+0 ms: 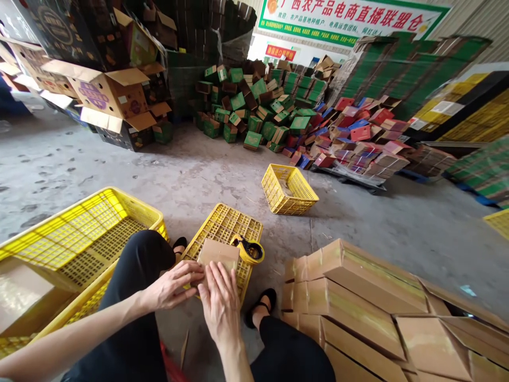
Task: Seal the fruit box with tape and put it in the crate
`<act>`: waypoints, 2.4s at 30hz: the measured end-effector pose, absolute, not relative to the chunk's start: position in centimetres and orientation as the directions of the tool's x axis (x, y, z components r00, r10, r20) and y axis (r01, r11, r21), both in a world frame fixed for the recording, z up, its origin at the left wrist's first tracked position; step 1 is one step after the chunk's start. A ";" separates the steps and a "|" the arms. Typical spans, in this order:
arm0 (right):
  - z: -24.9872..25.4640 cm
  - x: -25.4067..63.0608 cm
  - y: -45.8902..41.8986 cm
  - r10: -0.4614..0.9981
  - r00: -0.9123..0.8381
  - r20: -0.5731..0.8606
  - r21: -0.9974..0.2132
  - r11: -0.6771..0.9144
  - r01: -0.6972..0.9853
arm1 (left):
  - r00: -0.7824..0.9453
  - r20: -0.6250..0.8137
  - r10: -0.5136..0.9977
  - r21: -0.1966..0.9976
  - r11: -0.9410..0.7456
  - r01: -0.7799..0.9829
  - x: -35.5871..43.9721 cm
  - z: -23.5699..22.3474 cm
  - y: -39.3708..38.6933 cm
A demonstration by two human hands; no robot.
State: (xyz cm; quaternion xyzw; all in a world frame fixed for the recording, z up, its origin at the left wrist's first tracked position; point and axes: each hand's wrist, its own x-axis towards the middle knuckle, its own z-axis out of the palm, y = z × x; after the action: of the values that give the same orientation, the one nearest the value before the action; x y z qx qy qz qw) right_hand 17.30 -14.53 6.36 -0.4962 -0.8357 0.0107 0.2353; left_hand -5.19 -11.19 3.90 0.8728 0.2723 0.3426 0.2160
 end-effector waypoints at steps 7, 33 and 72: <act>5.1 17.2 -15.4 0.856 -0.290 0.428 -0.239 0.416 0.877 | 0.550 0.503 0.667 0.581 -0.732 0.355 -5.3 2.4 -12.3; 6.3 18.5 -14.6 0.858 -0.313 0.408 -0.311 0.453 0.836 | 0.634 0.436 0.639 0.464 -0.763 0.449 -4.5 3.5 -8.6; 4.5 20.7 -19.7 0.914 -0.160 0.373 -0.460 0.332 0.824 | 0.608 0.393 0.690 0.193 -0.708 0.679 -1.2 3.4 -10.6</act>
State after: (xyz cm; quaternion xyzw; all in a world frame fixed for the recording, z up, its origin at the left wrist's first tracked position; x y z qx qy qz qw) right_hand 20.66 -19.67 4.51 -0.5732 -0.7579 0.0746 0.3024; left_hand -1.16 -10.59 3.43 0.8966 0.3818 0.2242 0.0121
